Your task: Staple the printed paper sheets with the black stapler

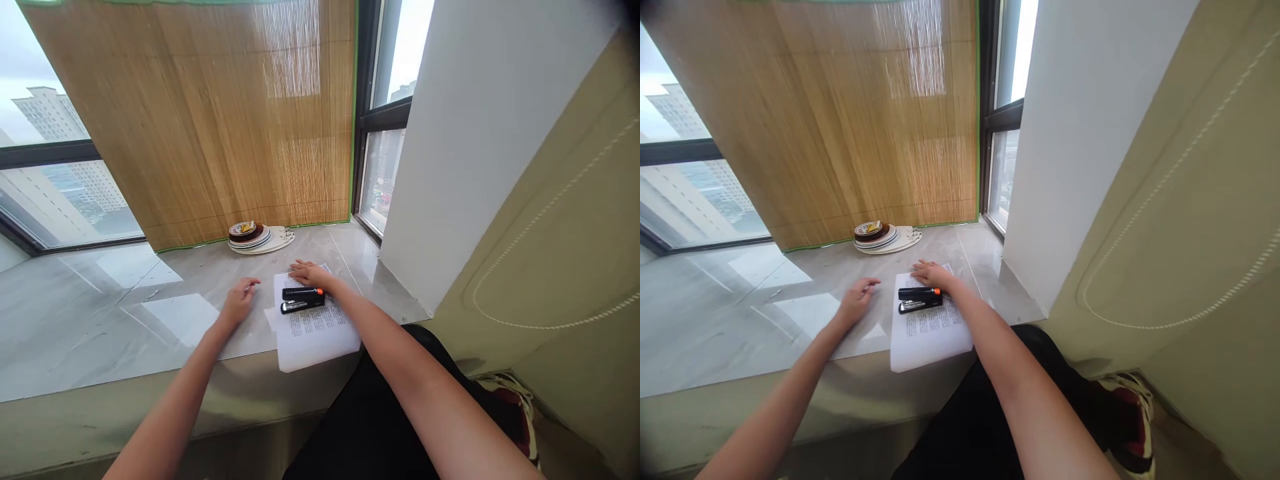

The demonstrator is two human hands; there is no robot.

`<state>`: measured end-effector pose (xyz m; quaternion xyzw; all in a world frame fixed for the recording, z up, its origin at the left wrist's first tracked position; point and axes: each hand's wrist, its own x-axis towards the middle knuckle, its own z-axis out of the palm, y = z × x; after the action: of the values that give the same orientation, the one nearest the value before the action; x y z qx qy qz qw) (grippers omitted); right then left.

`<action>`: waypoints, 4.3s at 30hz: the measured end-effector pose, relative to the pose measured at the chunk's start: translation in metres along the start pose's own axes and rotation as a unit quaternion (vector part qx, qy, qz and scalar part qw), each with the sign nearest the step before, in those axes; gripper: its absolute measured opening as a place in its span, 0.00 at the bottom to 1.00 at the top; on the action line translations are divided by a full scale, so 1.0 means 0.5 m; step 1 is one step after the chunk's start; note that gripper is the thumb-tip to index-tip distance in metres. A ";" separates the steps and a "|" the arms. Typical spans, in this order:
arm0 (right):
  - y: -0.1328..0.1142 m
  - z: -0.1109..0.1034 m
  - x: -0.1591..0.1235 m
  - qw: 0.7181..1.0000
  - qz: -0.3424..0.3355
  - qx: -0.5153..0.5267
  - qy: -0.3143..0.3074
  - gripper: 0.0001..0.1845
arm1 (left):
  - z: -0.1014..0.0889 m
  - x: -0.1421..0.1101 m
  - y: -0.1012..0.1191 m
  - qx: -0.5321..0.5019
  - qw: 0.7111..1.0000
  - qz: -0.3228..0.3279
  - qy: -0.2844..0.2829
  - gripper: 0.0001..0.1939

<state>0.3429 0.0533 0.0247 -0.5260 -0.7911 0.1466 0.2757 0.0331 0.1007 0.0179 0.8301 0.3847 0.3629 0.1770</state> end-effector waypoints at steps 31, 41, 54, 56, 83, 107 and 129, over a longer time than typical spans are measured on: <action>-0.016 -0.107 -0.144 0.962 0.160 0.164 0.150 0.13 | 0.168 0.078 0.091 0.024 0.992 0.055 -0.107 0.18; 0.013 -0.096 -0.150 0.905 0.275 0.283 0.161 0.11 | 0.168 0.080 0.078 -0.003 0.994 0.021 -0.106 0.20; 0.007 -0.095 -0.140 0.872 0.329 0.317 0.175 0.13 | 0.138 0.077 0.085 -0.054 0.982 0.043 -0.174 0.38; 0.007 -0.095 -0.139 0.875 0.329 0.308 0.179 0.11 | 0.134 0.072 0.091 -0.051 0.979 0.050 -0.190 0.48; -0.142 -0.042 -0.130 0.893 -0.254 -0.315 0.197 0.13 | 0.087 0.054 0.122 -0.664 0.667 -0.333 0.065 0.21; -0.077 -0.101 -0.159 0.977 0.152 0.035 0.144 0.20 | 0.087 0.045 0.132 -0.603 0.755 -0.247 0.075 0.11; -0.126 -0.093 -0.129 0.964 -0.080 0.014 0.253 0.06 | 0.085 0.027 0.183 -0.573 0.809 -0.131 -0.033 0.20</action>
<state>0.3423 -0.0336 0.0769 -0.4770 -0.7331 -0.0029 0.4848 0.1173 0.0517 0.0479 0.5315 0.2058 0.4630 0.6788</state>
